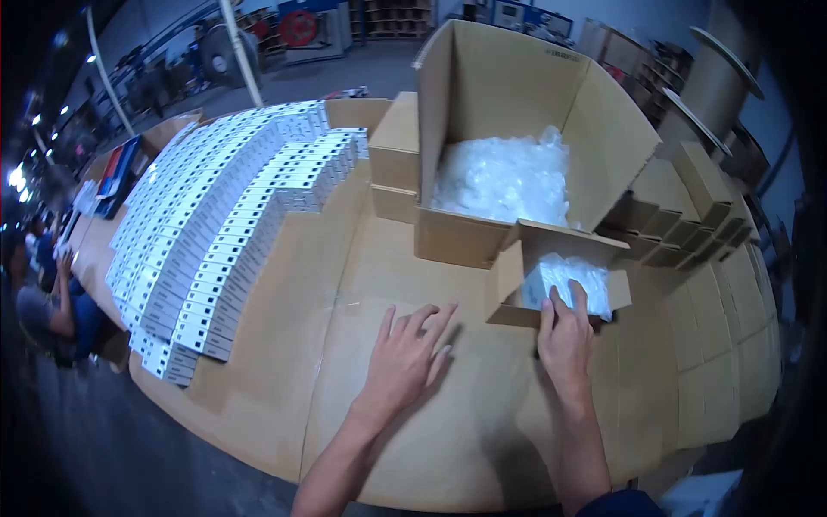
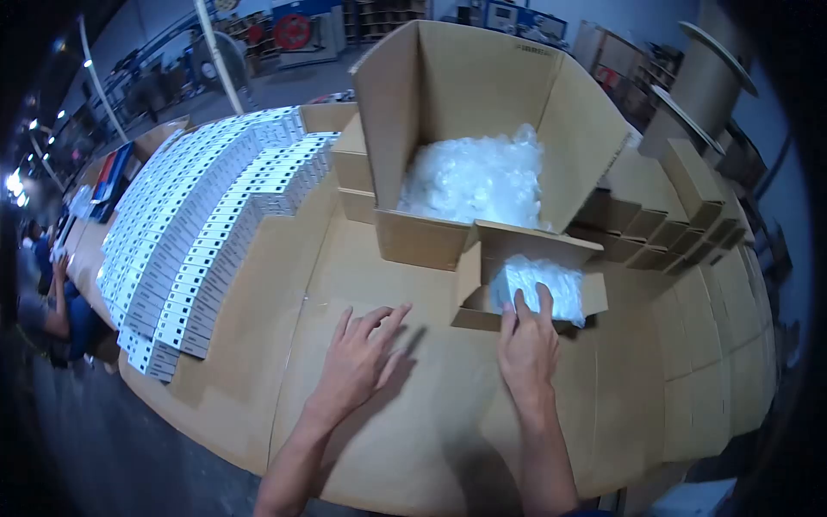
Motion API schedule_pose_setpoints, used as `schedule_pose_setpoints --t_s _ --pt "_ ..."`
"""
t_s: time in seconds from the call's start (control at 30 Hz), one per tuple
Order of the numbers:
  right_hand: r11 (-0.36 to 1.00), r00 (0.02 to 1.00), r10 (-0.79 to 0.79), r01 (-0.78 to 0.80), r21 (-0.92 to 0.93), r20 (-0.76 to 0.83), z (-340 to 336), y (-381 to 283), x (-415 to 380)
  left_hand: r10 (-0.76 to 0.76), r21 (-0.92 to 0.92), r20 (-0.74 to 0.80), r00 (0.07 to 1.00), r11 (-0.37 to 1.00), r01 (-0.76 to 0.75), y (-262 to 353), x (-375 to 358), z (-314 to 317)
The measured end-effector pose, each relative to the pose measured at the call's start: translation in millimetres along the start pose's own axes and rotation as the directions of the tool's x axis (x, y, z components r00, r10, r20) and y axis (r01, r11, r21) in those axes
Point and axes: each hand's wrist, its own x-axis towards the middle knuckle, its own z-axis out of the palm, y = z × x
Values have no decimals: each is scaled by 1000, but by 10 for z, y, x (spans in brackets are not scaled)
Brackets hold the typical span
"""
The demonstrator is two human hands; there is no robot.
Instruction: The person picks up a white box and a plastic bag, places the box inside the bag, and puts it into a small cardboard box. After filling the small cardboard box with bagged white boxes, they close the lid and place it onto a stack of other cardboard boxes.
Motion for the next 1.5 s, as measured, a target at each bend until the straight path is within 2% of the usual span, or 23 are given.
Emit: schedule_pose_setpoints --t_s 0.1,0.13,0.23,0.27,0.37,0.43,0.5,0.57,0.6,0.7,0.8,0.9,0.97,1.0,1.1,1.17,1.23,1.27,1.37,1.4,1.5 --pt "999 999 -38 37 -31 -26 37 -52 -43 -76 39 -71 995 996 79 -440 -46 -152" --pt "998 999 -31 32 -48 29 8 -91 -36 -104 56 -80 991 993 109 -587 -41 -231" --pt "989 982 -143 140 -39 -122 35 -219 -3 -140 115 -157 978 981 159 -967 48 -431" --pt "977 942 -204 213 6 -266 39 -323 33 -159 123 -165 974 976 180 -1072 88 -497" --pt "875 994 -66 99 473 -86 -217 -884 149 -172 158 -207 963 966 206 -1363 231 -583" --pt "780 964 -245 260 569 -106 -99 -1176 249 -163 167 -216 963 965 200 -1477 349 -614" --pt "660 858 -490 481 577 -155 111 -1452 421 -118 170 -230 966 973 159 -1577 498 -637" --pt "580 747 -637 627 521 -190 314 -1781 621 -89 167 -256 963 977 135 -1753 686 -681" --pt "586 734 -670 614 528 -109 389 -1929 747 -82 163 -279 957 978 131 -1896 827 -700" --pt "592 666 -735 720 362 -124 809 -2284 1207 -79 133 -400 913 981 144 -2419 1321 -713" --pt "738 724 -674 667 -103 -147 1137 -2505 1473 -96 135 -481 871 974 182 -3022 1800 -636" --pt "803 806 -592 586 -108 -26 1258 -2561 1497 -97 177 -519 849 960 218 -3445 2164 -655" --pt "789 800 -600 594 -161 13 1281 -2532 1512 -48 238 -572 819 946 222 -3696 2344 -618" --pt "777 793 -609 602 -184 21 1297 -2506 1519 -83 220 -577 812 942 253 -3735 2409 -634" --pt "766 785 -618 611 -199 34 1319 -2492 1524 -67 355 -559 826 882 311 -3845 2488 -637" --pt "768 787 -615 611 -194 42 1311 -2503 1523 27 393 -624 781 875 284 -3966 2541 -605" --pt "768 794 -604 605 -211 76 1252 -2553 1503 75 425 -639 766 864 270 -3918 2495 -642" --pt "769 793 -604 605 -209 74 1253 -2557 1499 115 447 -675 729 850 280 -3878 2476 -648" --pt "756 786 -616 607 -245 47 1332 -2540 1525 33 492 -565 825 815 304 -3797 2353 -724" --pt "754 784 -620 609 -247 41 1341 -2533 1533 84 484 -608 790 827 285 -3793 2336 -696" --pt "745 783 -619 611 -267 61 1290 -2535 1541 90 306 -718 690 931 197 -3359 2100 -854"
